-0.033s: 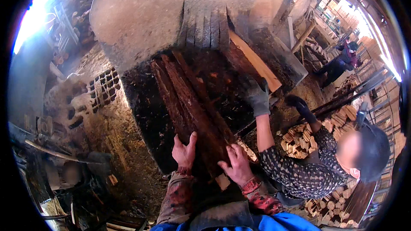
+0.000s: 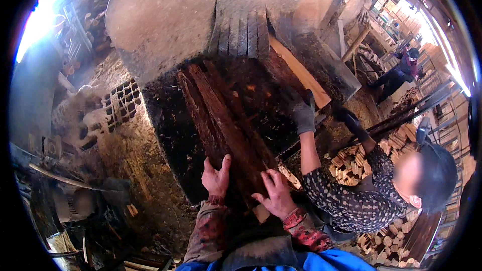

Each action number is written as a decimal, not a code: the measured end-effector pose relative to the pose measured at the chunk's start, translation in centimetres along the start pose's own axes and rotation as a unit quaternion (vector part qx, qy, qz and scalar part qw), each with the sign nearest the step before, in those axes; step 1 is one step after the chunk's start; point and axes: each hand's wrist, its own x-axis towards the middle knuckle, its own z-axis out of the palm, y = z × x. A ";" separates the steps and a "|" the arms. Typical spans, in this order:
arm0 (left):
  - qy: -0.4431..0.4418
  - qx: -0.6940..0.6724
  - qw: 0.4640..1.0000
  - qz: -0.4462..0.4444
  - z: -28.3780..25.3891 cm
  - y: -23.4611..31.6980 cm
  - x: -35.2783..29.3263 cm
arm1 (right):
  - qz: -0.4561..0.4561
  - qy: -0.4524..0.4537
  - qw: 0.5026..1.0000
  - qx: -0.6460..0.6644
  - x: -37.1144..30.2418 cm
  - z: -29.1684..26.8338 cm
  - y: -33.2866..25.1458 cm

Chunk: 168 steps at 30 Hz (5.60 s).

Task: The person picks up split wooden planks from a pile near a sawing machine and carries them to a metal rack. They arrange the planks in a neat stack on the rack, repeating this process to accumulate a pile of processed wood.

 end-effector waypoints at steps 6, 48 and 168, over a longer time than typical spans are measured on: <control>0.089 0.033 0.995 0.045 0.3 -0.3 -0.3 | 0.018 -0.009 0.992 0.125 1.3 -0.2 2.5; 0.052 -0.045 0.996 0.048 0.2 0.8 -0.4 | 0.351 -0.071 0.919 -0.166 9.8 -5.4 29.3; 0.057 0.037 0.998 0.010 -0.5 2.1 -1.2 | 0.128 -0.109 0.973 -0.160 15.5 4.1 15.7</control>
